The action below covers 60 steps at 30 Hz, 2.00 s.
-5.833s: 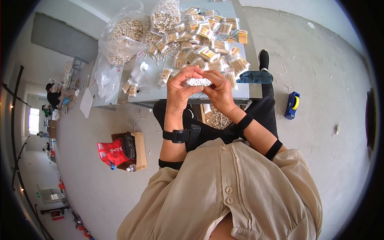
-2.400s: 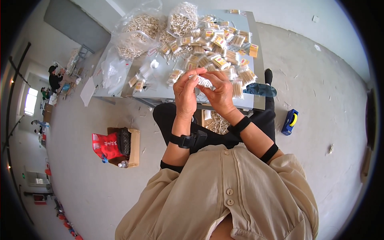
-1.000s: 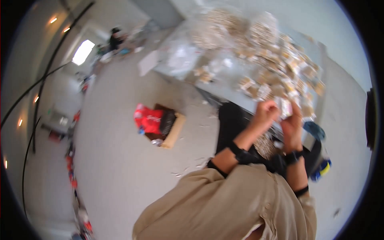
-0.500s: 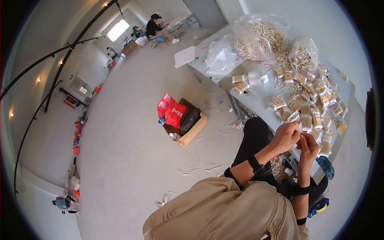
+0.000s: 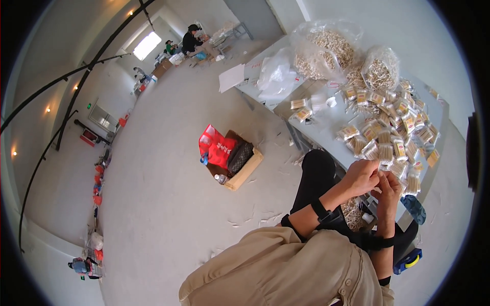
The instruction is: Inspecting and organizing small packages of cotton swabs on a workbench in a manufacturing environment.
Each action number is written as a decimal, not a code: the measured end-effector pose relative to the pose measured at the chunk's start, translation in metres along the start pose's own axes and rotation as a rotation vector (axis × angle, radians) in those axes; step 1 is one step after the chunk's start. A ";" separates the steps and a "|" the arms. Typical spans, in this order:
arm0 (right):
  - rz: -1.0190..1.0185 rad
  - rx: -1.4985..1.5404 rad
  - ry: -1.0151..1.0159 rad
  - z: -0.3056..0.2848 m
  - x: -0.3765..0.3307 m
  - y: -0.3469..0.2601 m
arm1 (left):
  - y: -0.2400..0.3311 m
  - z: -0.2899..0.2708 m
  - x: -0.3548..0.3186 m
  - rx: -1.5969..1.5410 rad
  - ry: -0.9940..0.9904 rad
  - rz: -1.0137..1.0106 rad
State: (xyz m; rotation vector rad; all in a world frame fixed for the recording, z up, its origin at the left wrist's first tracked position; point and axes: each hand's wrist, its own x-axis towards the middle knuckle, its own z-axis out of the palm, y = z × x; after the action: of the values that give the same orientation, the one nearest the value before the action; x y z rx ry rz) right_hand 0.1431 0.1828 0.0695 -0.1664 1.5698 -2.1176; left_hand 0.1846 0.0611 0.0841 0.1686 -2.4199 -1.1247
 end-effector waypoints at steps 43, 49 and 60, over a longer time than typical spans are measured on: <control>-0.102 0.072 0.023 -0.026 -0.008 0.010 | -0.011 0.026 0.006 -0.524 -0.191 0.061; -0.098 0.093 0.027 -0.025 -0.012 0.008 | -0.009 0.023 0.006 -0.485 -0.231 0.054; -0.170 -0.075 -0.036 -0.039 -0.011 0.017 | -0.004 0.025 0.004 -0.553 -0.207 0.068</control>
State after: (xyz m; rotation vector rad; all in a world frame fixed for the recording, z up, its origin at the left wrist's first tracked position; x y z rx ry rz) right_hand 0.1429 0.2182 0.0429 -0.3735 1.6673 -2.1699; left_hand 0.1691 0.0740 0.0686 -0.2163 -2.1571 -1.7970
